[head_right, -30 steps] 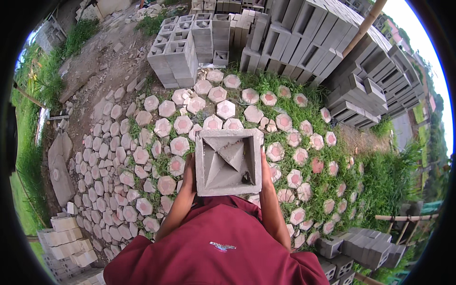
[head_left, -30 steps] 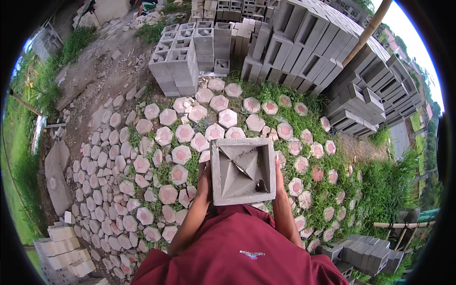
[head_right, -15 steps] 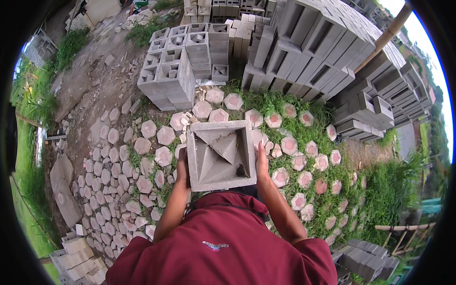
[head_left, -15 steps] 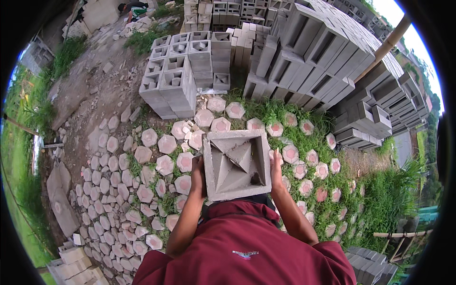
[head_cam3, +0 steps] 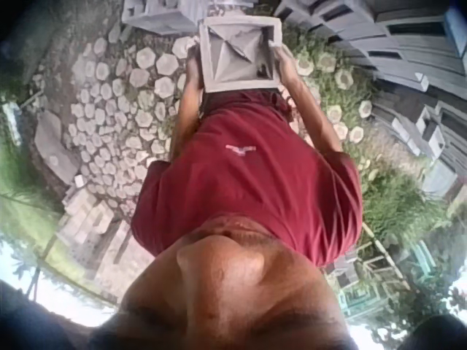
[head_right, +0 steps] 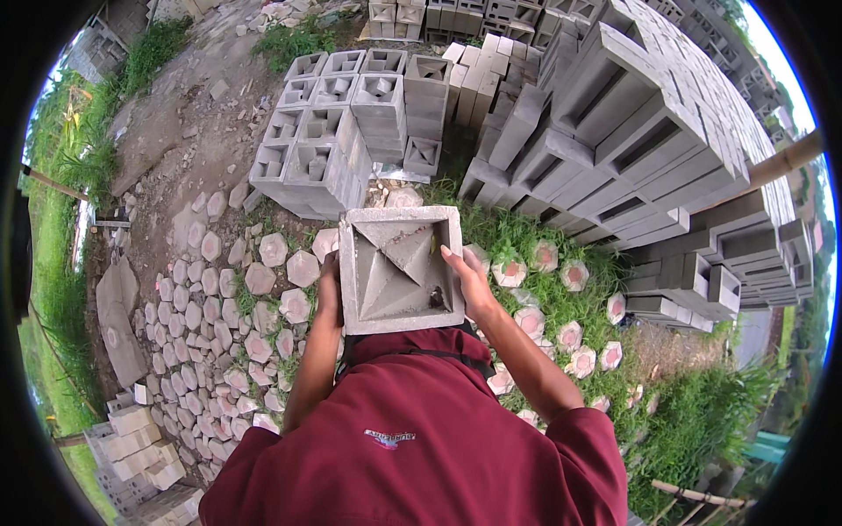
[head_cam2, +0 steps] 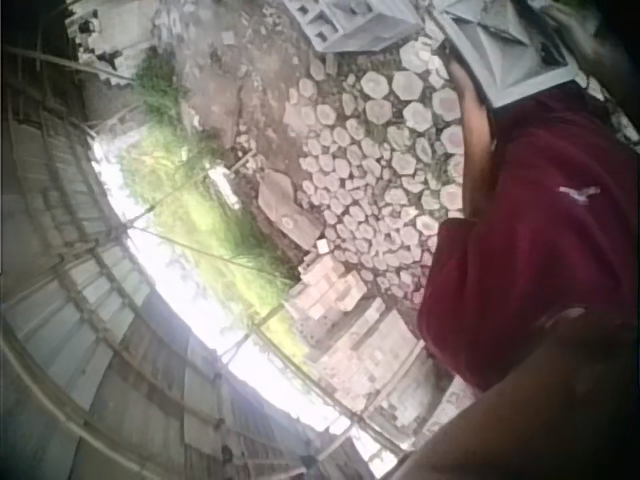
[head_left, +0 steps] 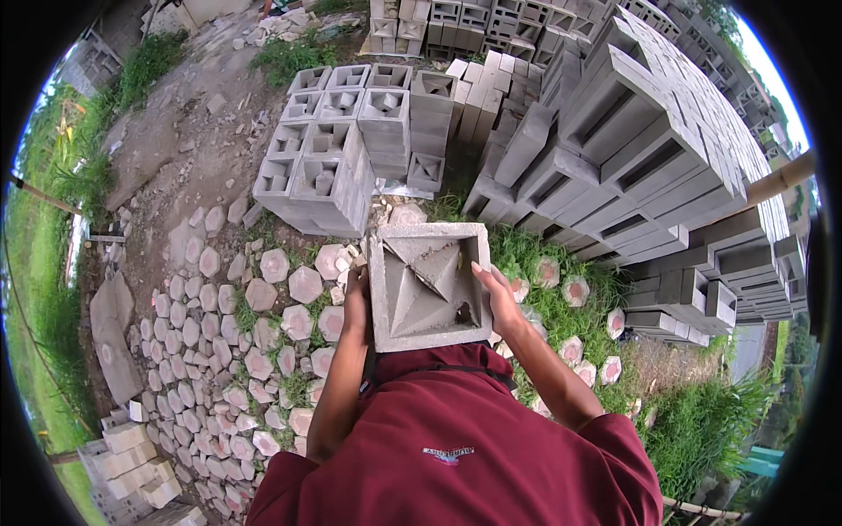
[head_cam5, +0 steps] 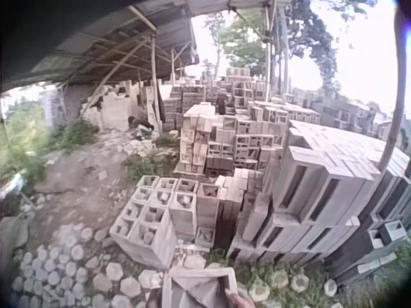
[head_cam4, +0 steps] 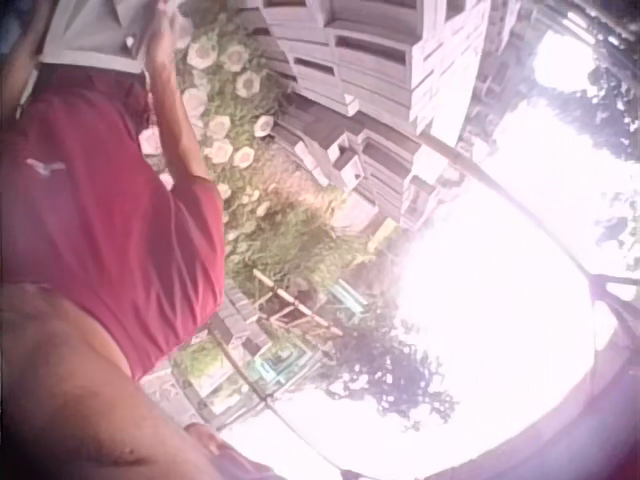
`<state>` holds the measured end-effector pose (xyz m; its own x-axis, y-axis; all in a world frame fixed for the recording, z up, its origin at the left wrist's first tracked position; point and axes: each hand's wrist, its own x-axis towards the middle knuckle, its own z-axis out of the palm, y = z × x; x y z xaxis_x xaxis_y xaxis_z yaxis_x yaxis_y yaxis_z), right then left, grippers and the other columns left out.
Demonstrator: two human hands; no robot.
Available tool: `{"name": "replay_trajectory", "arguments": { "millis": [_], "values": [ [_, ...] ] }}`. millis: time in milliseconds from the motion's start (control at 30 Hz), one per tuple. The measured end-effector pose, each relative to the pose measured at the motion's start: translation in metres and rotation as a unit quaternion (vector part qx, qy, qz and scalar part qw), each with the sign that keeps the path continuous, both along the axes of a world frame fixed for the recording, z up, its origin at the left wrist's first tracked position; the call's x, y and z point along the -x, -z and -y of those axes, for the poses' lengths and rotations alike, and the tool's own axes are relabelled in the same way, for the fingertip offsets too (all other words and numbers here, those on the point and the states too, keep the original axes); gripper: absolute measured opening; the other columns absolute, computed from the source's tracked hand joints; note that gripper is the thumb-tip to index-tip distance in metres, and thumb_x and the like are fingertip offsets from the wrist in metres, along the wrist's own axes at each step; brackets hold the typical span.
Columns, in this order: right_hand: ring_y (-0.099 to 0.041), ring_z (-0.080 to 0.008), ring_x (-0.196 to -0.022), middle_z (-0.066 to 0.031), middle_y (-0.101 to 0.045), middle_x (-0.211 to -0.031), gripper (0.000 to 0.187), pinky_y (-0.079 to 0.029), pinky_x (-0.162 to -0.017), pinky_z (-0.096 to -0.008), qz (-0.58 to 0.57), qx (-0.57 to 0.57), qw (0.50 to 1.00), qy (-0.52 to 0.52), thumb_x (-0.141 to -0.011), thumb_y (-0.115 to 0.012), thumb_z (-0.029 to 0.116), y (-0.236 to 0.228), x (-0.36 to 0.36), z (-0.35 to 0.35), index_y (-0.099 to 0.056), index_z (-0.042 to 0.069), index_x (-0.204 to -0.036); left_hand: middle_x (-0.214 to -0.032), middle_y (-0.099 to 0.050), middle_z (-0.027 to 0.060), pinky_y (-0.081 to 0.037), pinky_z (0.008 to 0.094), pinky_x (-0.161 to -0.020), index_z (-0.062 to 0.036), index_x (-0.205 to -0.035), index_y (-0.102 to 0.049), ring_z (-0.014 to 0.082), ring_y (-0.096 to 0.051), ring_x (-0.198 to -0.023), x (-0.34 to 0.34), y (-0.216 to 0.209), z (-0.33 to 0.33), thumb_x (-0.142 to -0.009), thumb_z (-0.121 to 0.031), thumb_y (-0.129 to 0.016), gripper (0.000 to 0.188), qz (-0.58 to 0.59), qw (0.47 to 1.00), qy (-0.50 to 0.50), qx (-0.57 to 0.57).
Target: The person picks up decorative concrete cinder blocks one by one and stacks them on top of other cinder blocks in a yard.
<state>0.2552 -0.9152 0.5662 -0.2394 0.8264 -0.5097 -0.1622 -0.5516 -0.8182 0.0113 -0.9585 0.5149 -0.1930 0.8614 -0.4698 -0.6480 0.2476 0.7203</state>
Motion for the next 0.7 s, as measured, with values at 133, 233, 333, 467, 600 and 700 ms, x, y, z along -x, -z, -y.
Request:
{"name": "replay_trajectory", "arguments": {
  "millis": [133, 233, 333, 467, 600, 700],
  "values": [
    [-0.056, -0.0166, -0.096, -0.0098, -0.059, -0.106, 0.043, -0.046, -0.084, -0.0315, 0.053, -0.044, 0.996, -0.051, -0.084, -0.061, 0.019, 0.027, -0.011, -0.066, -0.049, -0.003, -0.120, -0.110, -0.058, 0.0103, -0.043, 0.0341, -0.089, -0.0059, -0.117, -0.051, 0.0213, -0.055, -0.100, -0.007, 0.003, -0.058, -0.096, -0.034, -0.037, 0.038, -0.006, 1.000, -0.002, 0.030],
    [-0.057, -0.0162, -0.087, -0.0103, -0.061, -0.098, 0.040, -0.047, -0.079, -0.0307, 0.099, -0.042, 0.991, -0.084, -0.082, -0.059, 0.013, 0.025, -0.008, -0.118, -0.050, -0.005, -0.116, -0.116, -0.057, 0.0112, -0.042, 0.0341, -0.092, -0.0054, -0.123, -0.051, 0.0220, -0.054, -0.105, 0.000, 0.024, -0.108, -0.096, -0.035, -0.037, 0.042, 0.026, 0.999, 0.017, 0.044],
    [-0.057, -0.0161, -0.082, -0.0110, -0.061, -0.095, 0.039, -0.047, -0.075, -0.0300, 0.126, -0.040, 0.985, -0.114, -0.080, -0.060, 0.013, 0.050, -0.009, -0.176, -0.051, -0.007, -0.112, -0.123, -0.055, 0.0108, -0.039, 0.0328, -0.096, -0.0031, -0.130, -0.047, 0.0213, -0.053, -0.110, 0.012, 0.046, -0.171, -0.096, -0.034, -0.038, 0.047, 0.052, 0.995, 0.070, 0.048],
    [-0.056, -0.0157, -0.080, -0.0113, -0.061, -0.094, 0.038, -0.047, -0.073, -0.0293, 0.187, -0.023, 0.965, -0.181, -0.079, -0.062, 0.015, 0.076, -0.003, -0.265, -0.053, -0.007, -0.108, -0.122, -0.056, 0.0091, -0.037, 0.0305, -0.098, -0.0016, -0.128, -0.049, 0.0196, -0.052, -0.110, 0.035, 0.086, -0.278, -0.096, -0.032, -0.038, 0.045, 0.036, 0.990, 0.123, 0.049],
    [-0.055, -0.0133, -0.078, -0.0068, -0.059, -0.087, 0.036, -0.046, -0.069, -0.0276, 0.236, -0.016, 0.949, -0.209, -0.078, -0.065, 0.016, 0.114, 0.004, -0.350, -0.054, -0.007, -0.103, -0.125, -0.055, 0.0111, -0.040, 0.0339, -0.097, -0.0045, -0.132, -0.047, 0.0223, -0.053, -0.112, 0.056, 0.131, -0.383, -0.094, -0.030, -0.041, 0.046, 0.017, 0.984, 0.162, 0.068],
    [-0.057, -0.0147, -0.075, -0.0073, -0.059, -0.085, 0.038, -0.050, -0.065, -0.0297, 0.236, 0.100, 0.943, -0.211, -0.078, -0.068, 0.018, 0.123, 0.023, -0.425, -0.053, -0.006, -0.103, -0.132, -0.051, 0.0109, -0.029, 0.0312, -0.105, -0.0014, -0.135, -0.042, 0.0213, -0.046, -0.121, 0.064, 0.146, -0.456, -0.094, -0.031, -0.044, 0.051, -0.045, 0.974, 0.182, 0.129]
  ]
}}
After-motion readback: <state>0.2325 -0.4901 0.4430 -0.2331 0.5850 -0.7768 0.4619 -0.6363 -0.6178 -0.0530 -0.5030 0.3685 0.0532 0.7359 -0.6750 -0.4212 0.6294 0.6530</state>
